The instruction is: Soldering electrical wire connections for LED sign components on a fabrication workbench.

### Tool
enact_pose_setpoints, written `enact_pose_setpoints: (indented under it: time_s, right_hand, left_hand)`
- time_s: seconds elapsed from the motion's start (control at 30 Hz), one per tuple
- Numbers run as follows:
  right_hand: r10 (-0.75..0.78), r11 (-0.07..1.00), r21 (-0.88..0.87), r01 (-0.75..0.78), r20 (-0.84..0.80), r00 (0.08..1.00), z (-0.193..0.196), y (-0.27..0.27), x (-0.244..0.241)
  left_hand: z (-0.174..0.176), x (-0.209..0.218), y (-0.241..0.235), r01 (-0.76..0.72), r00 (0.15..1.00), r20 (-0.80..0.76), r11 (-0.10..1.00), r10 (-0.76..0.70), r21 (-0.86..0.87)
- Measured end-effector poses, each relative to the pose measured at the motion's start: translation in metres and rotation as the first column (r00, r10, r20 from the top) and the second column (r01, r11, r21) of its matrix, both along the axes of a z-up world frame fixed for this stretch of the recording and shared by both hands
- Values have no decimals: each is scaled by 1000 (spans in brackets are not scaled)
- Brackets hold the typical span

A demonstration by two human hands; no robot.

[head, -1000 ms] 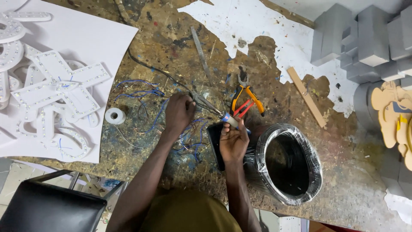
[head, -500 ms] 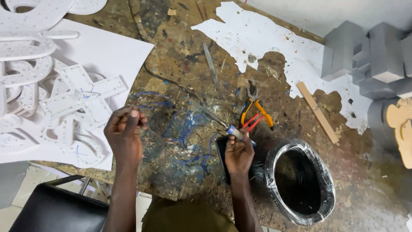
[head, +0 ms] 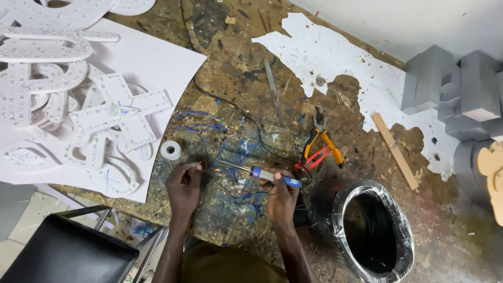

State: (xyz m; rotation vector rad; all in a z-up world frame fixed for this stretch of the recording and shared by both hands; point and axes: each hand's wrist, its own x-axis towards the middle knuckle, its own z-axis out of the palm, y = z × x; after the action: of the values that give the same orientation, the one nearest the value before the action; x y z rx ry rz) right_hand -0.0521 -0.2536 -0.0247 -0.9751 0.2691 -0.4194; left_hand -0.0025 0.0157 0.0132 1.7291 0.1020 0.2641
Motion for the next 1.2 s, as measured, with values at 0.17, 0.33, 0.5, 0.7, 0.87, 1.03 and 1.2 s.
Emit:
enact_pose_setpoints:
  time_s: [0.17,0.33,0.5,0.7,0.87,1.03,1.2]
  right_hand:
    - [30,998,-50,-30,3,1000,15,16,-3]
    - [41,994,-98,-40,8,999,29,22,-2]
    - [45,994,-99,-43,23,999,32,22,-4]
    - [39,994,-105,-36,24,999,17,17,-4]
    - [49,993,-107,-47,23,999,25,19,-4]
    - [63,993,-103,-59,33,997,21,18,-4]
    - [68,990,-129,-63,32,997,19,17,-4]
  left_hand:
    - [-14,5,4,-3,999,36,999,1,45]
    - [-31,10,2,-4,996,93,999,0,41]
    - [-7,7,-5,-28,988,152,999,24,24]
    - [-8,8,-9,-44,969,246,998,32,44]
    - [-13,10,-8,-39,961,276,998,21,59]
    - [-14,10,-8,-46,958,285,998,30,50]
    - [-17,10,-6,-36,965,262,998,20,57]
